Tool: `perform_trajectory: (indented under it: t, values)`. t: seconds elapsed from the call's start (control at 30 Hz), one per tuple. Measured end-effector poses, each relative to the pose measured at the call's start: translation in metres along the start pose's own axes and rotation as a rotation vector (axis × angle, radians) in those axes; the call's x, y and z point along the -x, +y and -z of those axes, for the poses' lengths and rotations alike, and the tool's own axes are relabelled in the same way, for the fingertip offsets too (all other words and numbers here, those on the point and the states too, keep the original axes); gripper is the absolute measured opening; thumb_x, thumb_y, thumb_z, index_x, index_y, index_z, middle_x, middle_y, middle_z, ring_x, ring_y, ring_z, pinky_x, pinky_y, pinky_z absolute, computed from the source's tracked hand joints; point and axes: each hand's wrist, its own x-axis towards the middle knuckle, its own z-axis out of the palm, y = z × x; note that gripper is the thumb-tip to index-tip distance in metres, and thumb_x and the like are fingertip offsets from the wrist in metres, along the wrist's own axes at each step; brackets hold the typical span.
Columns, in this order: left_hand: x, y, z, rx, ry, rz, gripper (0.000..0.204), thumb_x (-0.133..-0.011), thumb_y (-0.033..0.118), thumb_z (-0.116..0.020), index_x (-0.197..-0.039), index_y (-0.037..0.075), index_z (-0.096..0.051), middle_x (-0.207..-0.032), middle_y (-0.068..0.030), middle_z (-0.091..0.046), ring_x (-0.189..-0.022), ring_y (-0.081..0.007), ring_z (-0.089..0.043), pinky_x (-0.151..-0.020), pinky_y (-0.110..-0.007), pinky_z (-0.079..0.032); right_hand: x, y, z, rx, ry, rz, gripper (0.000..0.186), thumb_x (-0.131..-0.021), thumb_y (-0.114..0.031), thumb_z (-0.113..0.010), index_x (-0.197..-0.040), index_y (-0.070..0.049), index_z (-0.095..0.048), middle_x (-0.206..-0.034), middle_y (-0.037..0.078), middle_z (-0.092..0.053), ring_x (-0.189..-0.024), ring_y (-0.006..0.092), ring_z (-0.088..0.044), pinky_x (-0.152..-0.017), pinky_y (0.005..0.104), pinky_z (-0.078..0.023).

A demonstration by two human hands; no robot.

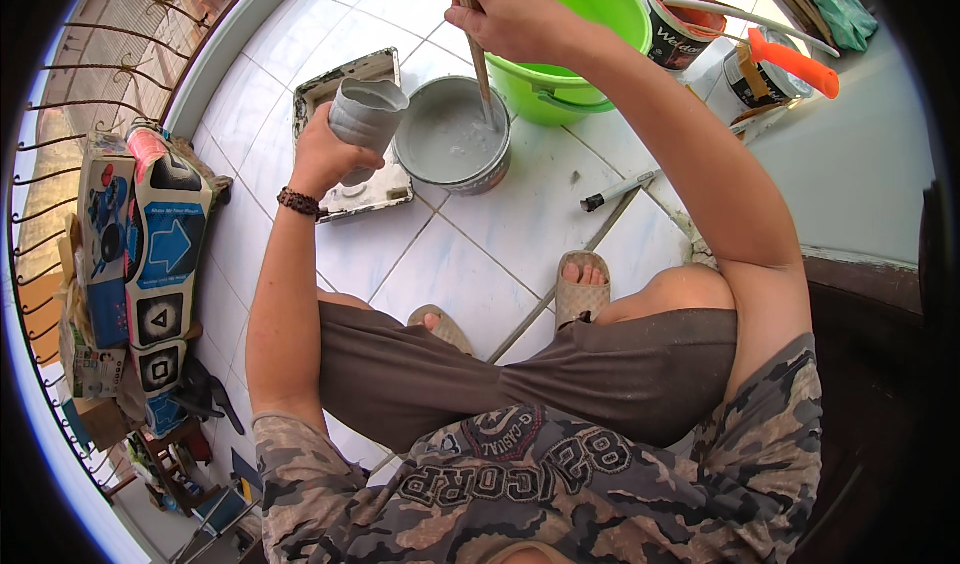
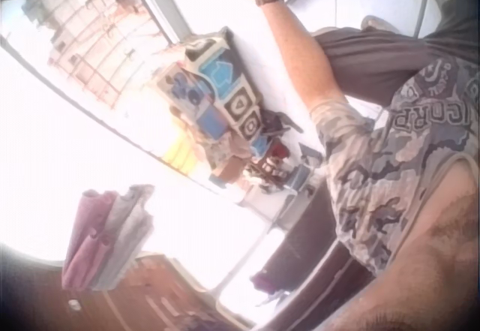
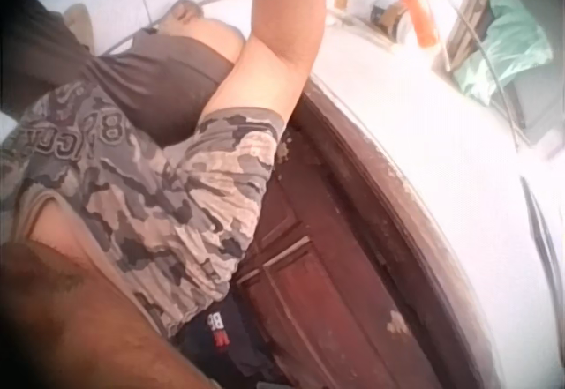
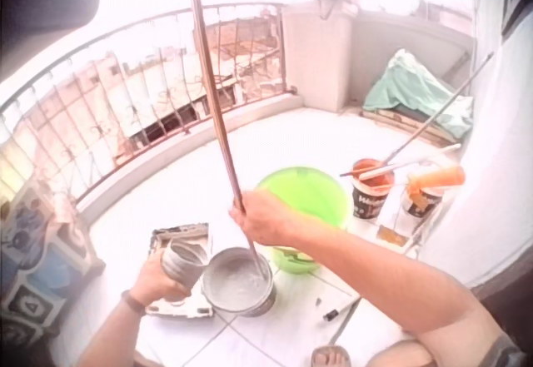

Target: The person retrieves a green bucket and fills it with water from a large container. They then carry the bucket to a balcony area, pour some water into a paint can, and stir the paint with a wooden stick.

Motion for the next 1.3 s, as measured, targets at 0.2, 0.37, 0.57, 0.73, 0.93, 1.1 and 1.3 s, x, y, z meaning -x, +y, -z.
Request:
perform_trajectory:
  t: [0.2, 0.37, 0.57, 0.73, 0.93, 1.1, 1.3]
  values:
    - [0.005, -0.001, 0.033, 0.308, 0.081, 0.084, 0.087, -0.045, 0.012, -0.088, -0.123, 0.003, -0.052, -0.113, -0.0109, -0.064, -0.102, -0.0240, -0.063, -0.091, -0.036, -0.051, 0.003, -0.007, -0.032, -0.242, 0.012, 0.089, 0.028, -0.098, -0.028, -0.056, -0.105, -0.002, -0.060, -0.072, 0.008, -0.061, -0.061, 0.0147, -0.060, -0.059, 0.0302, -0.051]
    - [0.010, -0.021, 0.050, 0.430, 0.110, 0.089, 0.086, -0.046, 0.007, -0.088, -0.123, 0.002, -0.051, -0.113, -0.0106, -0.063, -0.103, -0.0243, -0.062, -0.092, -0.036, -0.051, -0.006, -0.013, -0.046, -0.233, 0.103, 0.146, 0.027, -0.097, -0.028, -0.057, -0.100, -0.001, -0.061, -0.071, 0.010, -0.061, -0.061, 0.0208, -0.058, -0.061, 0.0346, -0.047]
    - [0.016, -0.038, 0.060, 0.494, 0.138, 0.084, 0.085, -0.047, 0.006, -0.089, -0.123, 0.002, -0.051, -0.114, -0.0110, -0.063, -0.104, -0.0249, -0.062, -0.093, -0.038, -0.050, -0.009, -0.029, -0.018, 0.009, -0.028, -0.030, 0.029, -0.096, -0.027, -0.054, -0.106, -0.001, -0.060, -0.075, 0.013, -0.065, -0.068, 0.0246, -0.064, -0.066, 0.0407, -0.051]
    - [0.016, -0.051, 0.070, 0.567, 0.182, 0.060, 0.085, -0.048, 0.007, -0.091, -0.122, 0.001, -0.049, -0.116, -0.0123, -0.062, -0.107, -0.0256, -0.060, -0.093, -0.039, -0.051, -0.005, -0.037, -0.039, -0.247, -0.050, -0.019, 0.027, -0.098, -0.027, -0.056, -0.099, 0.000, -0.059, -0.075, 0.007, -0.063, -0.067, 0.0129, -0.062, -0.066, 0.0279, -0.054]
    - [0.019, -0.069, 0.078, 0.628, 0.241, 0.082, 0.091, -0.048, 0.011, -0.093, -0.125, 0.001, -0.045, -0.119, -0.0128, -0.060, -0.108, -0.0256, -0.060, -0.094, -0.039, -0.051, -0.017, -0.024, -0.046, -0.125, 0.138, 0.028, 0.026, -0.096, -0.026, -0.057, -0.100, 0.000, -0.060, -0.071, 0.008, -0.062, -0.066, 0.0159, -0.062, -0.061, 0.0314, -0.050]
    - [0.021, -0.075, 0.081, 0.597, 0.309, 0.114, 0.089, -0.050, 0.010, -0.093, -0.125, 0.002, -0.046, -0.119, -0.0123, -0.060, -0.109, -0.0257, -0.060, -0.094, -0.039, -0.050, -0.014, -0.035, -0.031, -0.189, -0.032, -0.129, 0.032, -0.096, -0.029, -0.056, -0.106, 0.001, -0.060, -0.082, 0.013, -0.066, -0.068, 0.0214, -0.067, -0.064, 0.0345, -0.054]
    - [0.020, -0.058, 0.081, 0.774, 0.245, 0.061, 0.085, -0.050, 0.002, -0.091, -0.124, 0.004, -0.049, -0.119, -0.0114, -0.061, -0.111, -0.0260, -0.059, -0.099, -0.039, -0.047, -0.040, -0.021, -0.052, -0.360, 0.076, -0.139, 0.034, -0.092, -0.026, -0.061, -0.106, 0.004, -0.059, -0.077, 0.014, -0.068, -0.062, 0.0211, -0.066, -0.062, 0.0337, -0.053]
